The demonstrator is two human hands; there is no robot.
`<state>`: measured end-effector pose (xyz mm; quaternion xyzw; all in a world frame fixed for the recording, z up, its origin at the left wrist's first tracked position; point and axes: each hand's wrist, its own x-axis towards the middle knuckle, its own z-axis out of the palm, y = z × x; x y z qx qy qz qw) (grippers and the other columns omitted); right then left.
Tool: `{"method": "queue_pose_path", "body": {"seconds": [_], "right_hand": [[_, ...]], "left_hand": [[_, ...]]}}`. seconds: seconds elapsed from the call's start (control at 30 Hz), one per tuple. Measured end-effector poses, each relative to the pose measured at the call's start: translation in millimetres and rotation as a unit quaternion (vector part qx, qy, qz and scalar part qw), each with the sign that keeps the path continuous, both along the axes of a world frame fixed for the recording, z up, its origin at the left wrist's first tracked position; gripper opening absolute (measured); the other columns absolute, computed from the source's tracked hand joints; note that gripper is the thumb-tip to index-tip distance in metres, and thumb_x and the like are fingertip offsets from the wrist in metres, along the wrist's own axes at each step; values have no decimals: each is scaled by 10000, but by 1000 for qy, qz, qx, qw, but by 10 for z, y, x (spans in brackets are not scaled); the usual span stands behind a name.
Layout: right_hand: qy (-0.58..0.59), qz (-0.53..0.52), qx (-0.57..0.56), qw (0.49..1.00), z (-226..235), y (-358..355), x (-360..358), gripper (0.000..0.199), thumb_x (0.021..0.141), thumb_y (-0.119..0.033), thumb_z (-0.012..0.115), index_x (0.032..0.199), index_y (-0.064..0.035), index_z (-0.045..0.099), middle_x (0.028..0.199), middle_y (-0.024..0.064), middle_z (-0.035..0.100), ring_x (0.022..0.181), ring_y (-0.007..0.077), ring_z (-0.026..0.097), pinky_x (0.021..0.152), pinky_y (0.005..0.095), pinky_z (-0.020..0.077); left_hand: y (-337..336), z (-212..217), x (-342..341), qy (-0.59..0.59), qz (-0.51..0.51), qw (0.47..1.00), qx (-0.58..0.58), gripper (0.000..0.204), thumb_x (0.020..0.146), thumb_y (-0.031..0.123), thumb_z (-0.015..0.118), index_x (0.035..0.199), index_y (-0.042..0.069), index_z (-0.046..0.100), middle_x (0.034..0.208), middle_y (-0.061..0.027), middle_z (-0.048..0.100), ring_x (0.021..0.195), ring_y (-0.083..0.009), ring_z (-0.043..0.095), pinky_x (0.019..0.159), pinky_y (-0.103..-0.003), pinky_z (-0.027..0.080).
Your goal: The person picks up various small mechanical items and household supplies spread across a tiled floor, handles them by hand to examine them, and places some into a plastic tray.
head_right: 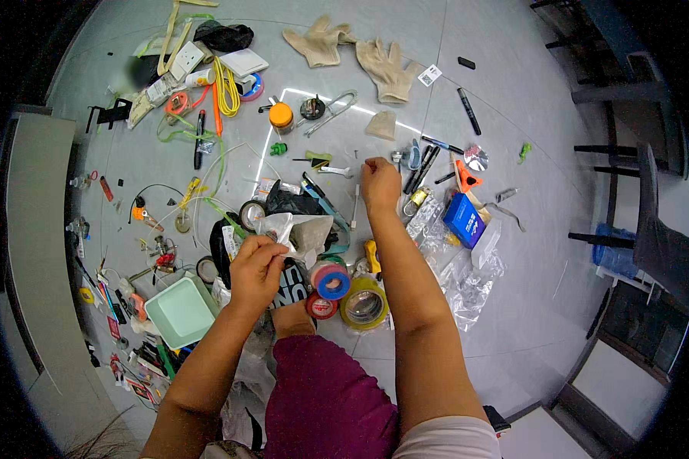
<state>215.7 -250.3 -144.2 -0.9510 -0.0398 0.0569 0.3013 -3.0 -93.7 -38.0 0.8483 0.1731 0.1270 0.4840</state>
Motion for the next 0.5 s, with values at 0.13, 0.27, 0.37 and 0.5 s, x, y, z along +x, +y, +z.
{"method": "queue_pose_path", "body": {"seconds": [0.13,0.27,0.37,0.5], "right_hand": [[4,-17,-79,997,-233,251,238,194,734,-197,662,856,-46,670,822,153,663,794,322,638,720,398,502],[73,-3,-120,990,-187,321,325,182,721,-191,661,841,-55,662,837,177,657,826,342,628,739,424,497],[115,-36,58,991,14,330,259,198,724,-192,667,824,-22,657,771,106,658,716,209,629,675,308,492],[216,31,348,912,989,376,-300,106,745,-103,669,789,-8,654,732,21,619,661,68,534,606,199,413]], "left_hand": [[27,24,8,-12,1,1000,4,129,728,-26,621,837,36,651,834,-92,567,715,-236,603,624,-310,489],[78,52,3,-11,-4,1000,0,138,733,-57,614,841,23,647,839,-99,570,666,-209,604,596,-283,484],[138,68,20,-38,-5,999,21,137,734,-60,609,841,18,645,840,-101,570,652,-201,603,583,-277,485],[160,51,13,-35,-4,999,25,140,736,-63,603,847,13,642,850,-108,569,654,-197,603,581,-271,487]]}}
